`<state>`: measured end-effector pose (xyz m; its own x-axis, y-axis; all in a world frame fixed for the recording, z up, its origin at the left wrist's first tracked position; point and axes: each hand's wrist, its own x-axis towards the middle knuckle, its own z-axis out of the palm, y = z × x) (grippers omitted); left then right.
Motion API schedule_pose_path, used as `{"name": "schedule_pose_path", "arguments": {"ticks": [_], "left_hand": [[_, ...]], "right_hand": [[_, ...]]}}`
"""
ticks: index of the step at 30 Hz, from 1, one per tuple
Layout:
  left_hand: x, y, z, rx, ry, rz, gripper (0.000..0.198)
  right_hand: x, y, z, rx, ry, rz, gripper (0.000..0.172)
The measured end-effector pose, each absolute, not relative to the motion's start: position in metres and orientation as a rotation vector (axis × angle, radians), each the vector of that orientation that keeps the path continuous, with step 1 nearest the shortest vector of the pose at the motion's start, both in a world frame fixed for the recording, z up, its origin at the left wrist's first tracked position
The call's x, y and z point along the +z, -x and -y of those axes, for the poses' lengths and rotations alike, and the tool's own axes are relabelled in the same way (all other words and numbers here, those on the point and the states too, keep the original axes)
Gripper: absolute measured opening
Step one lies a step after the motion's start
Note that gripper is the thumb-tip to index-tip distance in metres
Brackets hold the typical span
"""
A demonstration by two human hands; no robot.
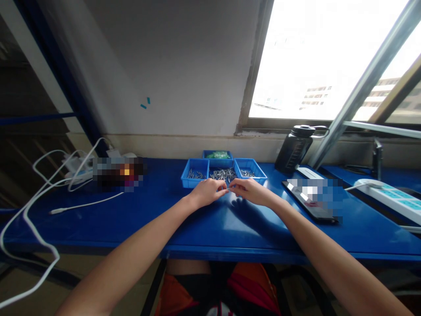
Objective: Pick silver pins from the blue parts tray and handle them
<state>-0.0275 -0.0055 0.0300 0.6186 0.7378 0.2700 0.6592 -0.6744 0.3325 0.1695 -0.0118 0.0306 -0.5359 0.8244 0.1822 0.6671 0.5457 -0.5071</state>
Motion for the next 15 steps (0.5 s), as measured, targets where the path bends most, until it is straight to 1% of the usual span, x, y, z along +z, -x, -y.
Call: {"name": "schedule_pose_path", "arguments": {"ticks": [6,11,15], "left_hand": [[0.0300,0.0282,0.0052,0.534,-2.633,-1.187,0.027],[0.0306,0.0292,0.0063,0.499,-2.603,-1.260,0.025],[0.0312,0.0292,0.0073,0.499,-2.597,-1.281,0.024]], "right_hand": [[0.0330,-0.1708,0.0112,0.497,1.212,2.416,0.025],[0.0337,-0.1751,0.0093,0.383,1.274,2.398,0.023],[0.0300,-0.1763,0.0070,0.400,1.282,2.426,0.024]]}}
